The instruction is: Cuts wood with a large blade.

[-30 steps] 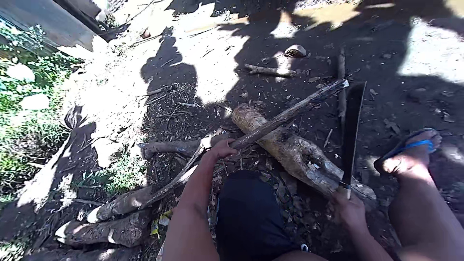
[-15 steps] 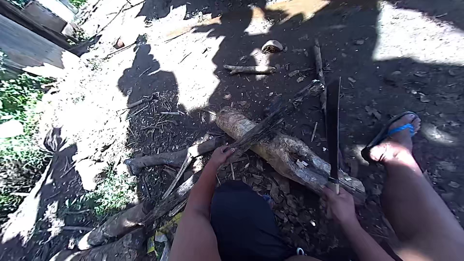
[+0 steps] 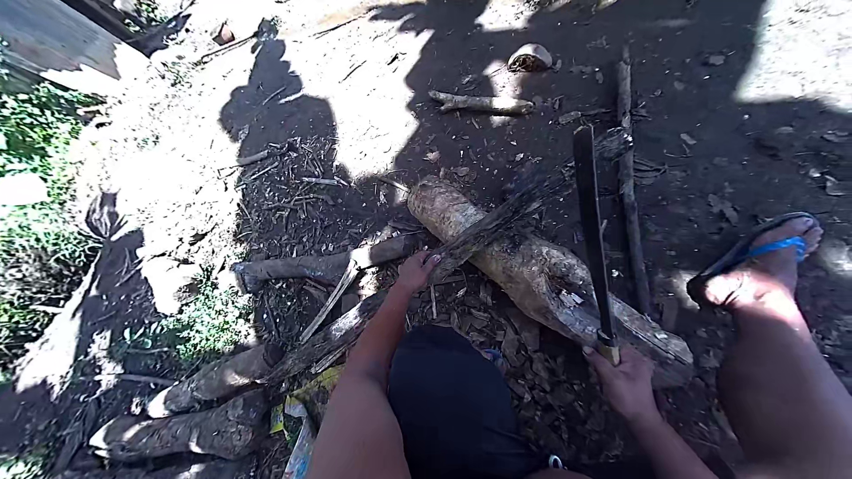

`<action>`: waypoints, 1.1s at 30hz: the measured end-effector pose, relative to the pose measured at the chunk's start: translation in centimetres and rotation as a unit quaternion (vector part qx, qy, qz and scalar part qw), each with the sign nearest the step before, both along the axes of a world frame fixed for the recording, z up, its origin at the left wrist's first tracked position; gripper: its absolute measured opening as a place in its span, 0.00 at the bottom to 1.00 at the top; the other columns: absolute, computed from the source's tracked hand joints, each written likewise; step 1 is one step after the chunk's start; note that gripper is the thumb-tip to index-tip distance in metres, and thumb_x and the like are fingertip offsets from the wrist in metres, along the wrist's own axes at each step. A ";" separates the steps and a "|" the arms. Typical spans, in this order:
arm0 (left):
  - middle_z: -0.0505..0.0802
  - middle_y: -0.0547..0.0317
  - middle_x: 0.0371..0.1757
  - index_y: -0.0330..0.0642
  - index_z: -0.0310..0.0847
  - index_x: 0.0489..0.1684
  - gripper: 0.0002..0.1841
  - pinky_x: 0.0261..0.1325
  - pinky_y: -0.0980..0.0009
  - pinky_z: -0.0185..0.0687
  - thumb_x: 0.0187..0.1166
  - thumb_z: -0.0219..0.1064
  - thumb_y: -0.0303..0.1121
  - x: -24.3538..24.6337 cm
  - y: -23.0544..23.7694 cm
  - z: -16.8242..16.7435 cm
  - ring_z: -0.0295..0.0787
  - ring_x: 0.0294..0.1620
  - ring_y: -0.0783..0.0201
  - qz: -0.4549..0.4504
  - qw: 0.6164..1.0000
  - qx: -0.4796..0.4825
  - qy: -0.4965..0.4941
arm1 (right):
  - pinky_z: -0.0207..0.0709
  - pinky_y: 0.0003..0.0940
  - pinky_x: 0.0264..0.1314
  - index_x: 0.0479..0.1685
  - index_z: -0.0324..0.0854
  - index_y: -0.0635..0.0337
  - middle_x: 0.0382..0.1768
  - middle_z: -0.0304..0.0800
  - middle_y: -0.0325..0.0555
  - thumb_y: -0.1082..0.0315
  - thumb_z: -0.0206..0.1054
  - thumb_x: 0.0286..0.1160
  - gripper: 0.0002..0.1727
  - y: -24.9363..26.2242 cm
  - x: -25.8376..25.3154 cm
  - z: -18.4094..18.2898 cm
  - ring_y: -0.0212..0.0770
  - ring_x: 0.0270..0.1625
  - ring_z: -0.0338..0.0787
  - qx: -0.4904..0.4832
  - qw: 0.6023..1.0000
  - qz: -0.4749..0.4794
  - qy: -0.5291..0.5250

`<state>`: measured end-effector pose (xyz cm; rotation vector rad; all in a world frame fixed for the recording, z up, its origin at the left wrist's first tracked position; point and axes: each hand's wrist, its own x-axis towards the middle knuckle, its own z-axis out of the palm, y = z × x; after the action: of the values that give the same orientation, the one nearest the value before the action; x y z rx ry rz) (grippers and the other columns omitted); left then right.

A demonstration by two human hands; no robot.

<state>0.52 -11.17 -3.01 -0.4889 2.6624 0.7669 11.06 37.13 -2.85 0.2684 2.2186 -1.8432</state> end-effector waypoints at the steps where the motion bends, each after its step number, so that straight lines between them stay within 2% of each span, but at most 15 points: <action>1: 0.92 0.51 0.65 0.56 0.81 0.76 0.32 0.74 0.29 0.69 0.87 0.50 0.65 0.0 0.0 0.0 0.86 0.71 0.47 -0.005 1.000 -0.006 -0.003 | 0.75 0.37 0.14 0.38 0.83 0.54 0.14 0.79 0.35 0.45 0.71 0.68 0.20 0.0 0.1 -0.3 0.35 0.12 0.77 0.020 1.000 0.012 0.007; 4: 0.90 0.50 0.71 0.58 0.78 0.80 0.33 0.79 0.27 0.62 0.88 0.47 0.66 -0.1 0.2 0.3 0.81 0.77 0.45 -0.014 1.000 -0.018 -0.022 | 0.76 0.39 0.18 0.39 0.84 0.53 0.17 0.80 0.35 0.44 0.71 0.68 0.21 0.0 0.2 -0.4 0.34 0.15 0.78 0.065 0.997 0.043 0.026; 7: 0.90 0.52 0.70 0.59 0.78 0.79 0.34 0.81 0.26 0.59 0.87 0.46 0.68 -0.1 0.3 0.2 0.80 0.77 0.47 -0.006 1.000 -0.014 -0.025 | 0.75 0.39 0.18 0.38 0.84 0.52 0.17 0.79 0.34 0.43 0.71 0.66 0.20 0.1 0.4 -0.7 0.34 0.15 0.77 0.082 0.995 0.060 0.022; 10: 0.90 0.54 0.71 0.60 0.78 0.79 0.34 0.79 0.26 0.60 0.86 0.45 0.69 0.0 0.1 0.0 0.80 0.78 0.49 -0.007 1.000 -0.013 -0.019 | 0.75 0.39 0.18 0.37 0.84 0.50 0.17 0.79 0.33 0.42 0.71 0.66 0.20 0.4 0.4 -0.7 0.33 0.15 0.77 0.103 0.992 0.077 0.017; 13: 0.88 0.54 0.73 0.59 0.77 0.80 0.35 0.81 0.27 0.59 0.86 0.45 0.69 0.1 0.1 0.0 0.79 0.80 0.49 -0.007 1.000 -0.011 -0.018 | 0.76 0.46 0.24 0.39 0.84 0.49 0.18 0.79 0.34 0.39 0.69 0.67 0.22 0.8 0.1 -0.3 0.36 0.19 0.79 0.158 0.982 0.105 0.006; 18: 0.89 0.52 0.70 0.56 0.78 0.77 0.37 0.79 0.30 0.65 0.85 0.44 0.70 0.1 0.0 -0.4 0.82 0.76 0.50 -0.007 1.000 -0.018 -0.009 | 0.79 0.53 0.29 0.41 0.86 0.49 0.19 0.81 0.38 0.36 0.67 0.67 0.25 0.9 -0.2 -0.1 0.41 0.23 0.83 0.211 0.964 0.161 -0.005; 25: 0.89 0.53 0.71 0.56 0.77 0.78 0.36 0.78 0.30 0.65 0.86 0.44 0.70 0.3 0.0 -0.4 0.81 0.77 0.50 -0.003 1.000 -0.020 -0.015 | 0.82 0.58 0.35 0.43 0.85 0.46 0.24 0.85 0.40 0.37 0.68 0.69 0.22 0.5 -0.4 -0.9 0.45 0.30 0.87 0.226 0.941 0.239 -0.079; 30: 0.89 0.53 0.71 0.56 0.79 0.77 0.36 0.79 0.28 0.64 0.85 0.43 0.70 0.3 0.1 -0.1 0.81 0.77 0.50 -0.005 1.000 -0.019 -0.015 | 0.81 0.57 0.33 0.43 0.86 0.47 0.23 0.84 0.40 0.39 0.69 0.69 0.21 0.5 -0.6 -1.3 0.44 0.27 0.86 0.207 0.945 0.237 -0.086; 33: 0.89 0.51 0.72 0.56 0.77 0.79 0.35 0.79 0.26 0.61 0.87 0.44 0.68 0.2 0.5 0.3 0.80 0.78 0.46 0.000 0.999 -0.022 -0.029 | 0.81 0.61 0.36 0.46 0.86 0.50 0.26 0.85 0.45 0.41 0.71 0.72 0.22 0.6 -1.0 -1.2 0.48 0.30 0.87 0.218 0.940 0.246 -0.092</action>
<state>0.68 -10.71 -2.72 -0.5143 2.6301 0.6849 10.03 37.75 -4.02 -0.0422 2.2705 -1.0233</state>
